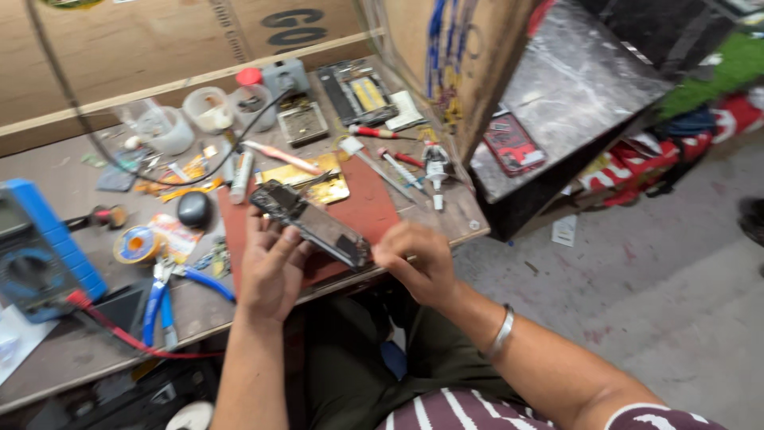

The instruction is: The person uses a metal spudger to pry and separate the screen from the smartphone chassis. They then lift the screen assembly, rotate the phone, and peel back a black protective film from the internal components.

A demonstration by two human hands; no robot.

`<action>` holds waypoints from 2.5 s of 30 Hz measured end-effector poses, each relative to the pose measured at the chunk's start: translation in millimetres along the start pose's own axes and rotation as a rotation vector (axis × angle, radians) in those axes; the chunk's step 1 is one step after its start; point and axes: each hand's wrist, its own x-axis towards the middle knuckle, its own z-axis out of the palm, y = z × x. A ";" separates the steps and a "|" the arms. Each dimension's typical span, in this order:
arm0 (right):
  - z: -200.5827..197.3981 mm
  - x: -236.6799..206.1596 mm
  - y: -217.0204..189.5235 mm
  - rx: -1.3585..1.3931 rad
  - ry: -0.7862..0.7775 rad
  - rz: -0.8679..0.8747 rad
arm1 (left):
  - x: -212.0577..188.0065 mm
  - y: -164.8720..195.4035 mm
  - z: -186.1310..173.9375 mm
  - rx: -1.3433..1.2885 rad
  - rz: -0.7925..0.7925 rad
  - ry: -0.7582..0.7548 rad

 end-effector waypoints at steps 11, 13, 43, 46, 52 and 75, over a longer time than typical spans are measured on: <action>-99.0 -135.2 27.8 -0.141 0.485 0.940 | -8.7 -0.7 8.3 -0.067 0.045 -0.046; -107.6 -128.3 35.8 -0.198 0.450 0.983 | -8.2 -0.1 9.7 -0.069 0.049 -0.049; -103.2 -72.3 52.1 -0.713 0.369 0.807 | 4.8 12.0 23.8 -0.013 0.002 0.041; -101.9 -72.6 46.7 -0.632 0.462 0.785 | 6.4 10.6 23.6 -0.020 0.005 0.042; -111.8 -76.0 36.8 -0.752 0.493 0.590 | 8.1 4.3 16.3 -0.034 0.011 0.049; -155.6 -167.5 23.5 0.140 0.774 1.433 | 2.8 -3.5 4.0 -0.152 0.048 -0.028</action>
